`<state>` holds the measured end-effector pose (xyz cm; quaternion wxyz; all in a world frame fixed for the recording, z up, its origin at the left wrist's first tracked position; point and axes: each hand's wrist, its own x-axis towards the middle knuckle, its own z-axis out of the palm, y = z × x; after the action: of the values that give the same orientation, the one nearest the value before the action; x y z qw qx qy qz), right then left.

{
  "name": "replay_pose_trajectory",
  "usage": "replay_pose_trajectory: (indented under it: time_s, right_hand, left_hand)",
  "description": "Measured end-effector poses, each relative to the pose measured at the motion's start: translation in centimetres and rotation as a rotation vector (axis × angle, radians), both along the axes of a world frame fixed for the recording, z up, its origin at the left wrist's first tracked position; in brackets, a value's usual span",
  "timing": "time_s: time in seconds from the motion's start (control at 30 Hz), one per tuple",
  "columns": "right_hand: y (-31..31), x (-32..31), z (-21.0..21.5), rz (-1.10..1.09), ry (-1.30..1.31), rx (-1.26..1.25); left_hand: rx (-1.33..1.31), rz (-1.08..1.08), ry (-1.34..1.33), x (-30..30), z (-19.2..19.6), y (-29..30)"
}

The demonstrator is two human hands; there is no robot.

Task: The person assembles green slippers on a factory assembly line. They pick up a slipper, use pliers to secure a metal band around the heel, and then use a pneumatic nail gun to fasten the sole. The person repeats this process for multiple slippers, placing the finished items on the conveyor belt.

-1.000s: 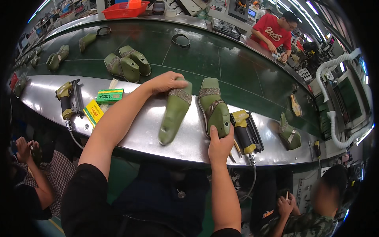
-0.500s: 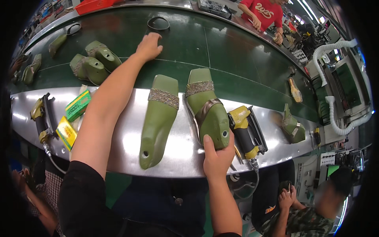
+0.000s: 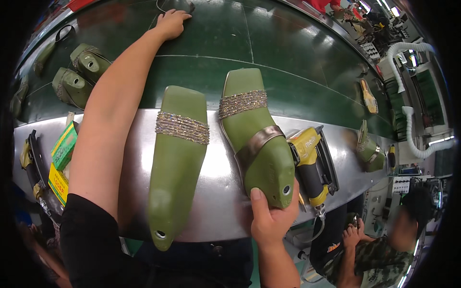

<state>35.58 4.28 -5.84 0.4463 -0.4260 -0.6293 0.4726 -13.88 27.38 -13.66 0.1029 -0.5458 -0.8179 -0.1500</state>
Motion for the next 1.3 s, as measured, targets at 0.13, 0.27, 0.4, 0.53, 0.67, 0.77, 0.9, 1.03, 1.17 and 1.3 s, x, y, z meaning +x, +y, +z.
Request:
replay_pose_trajectory:
  time_s: [0.13,0.27,0.4,0.53,0.67,0.77,0.9,1.03,1.17,1.3]
  right_hand:
    - [0.0,0.2,0.0,0.019,0.005,0.006]
    - [0.0,0.1,0.1,0.029,0.031,-0.017]
    - [0.3,0.1,-0.3,0.058,0.051,0.012]
    - [0.3,-0.1,0.4,0.068,-0.005,0.081]
    - [0.2,0.3,0.9,0.058,-0.046,0.102]
    - [0.8,0.6,-1.2,-0.054,0.030,0.319]
    - [-3.3,0.7,1.9,-0.045,-0.096,0.833]
    - [-5.9,-0.6,4.5,0.169,-0.141,0.938]
    - [-7.5,-2.2,3.9,0.332,-0.173,1.010]
    - [-9.0,-3.1,4.2,0.353,-0.193,0.989]
  left_hand:
    - [0.158,-0.193,-0.009,1.2,0.6,-1.1]
    - [0.277,-0.266,-0.181,3.6,2.4,-3.1]
    - [0.454,-0.220,-0.290,6.2,4.0,-6.5]
    - [0.412,-0.494,-0.135,8.2,7.8,-12.2]
    - [0.324,-0.658,-0.193,12.1,14.4,-19.5]
    - [0.425,-0.881,-0.088,14.8,16.3,-23.9]
    - [0.247,-0.854,-0.325,18.9,17.8,-31.0]
    - [0.163,-0.877,-0.444,21.5,16.7,-35.2]
    - [0.193,-0.857,-0.385,21.6,15.0,-36.9]
    - [0.180,-0.784,-0.510,20.4,13.6,-37.0]
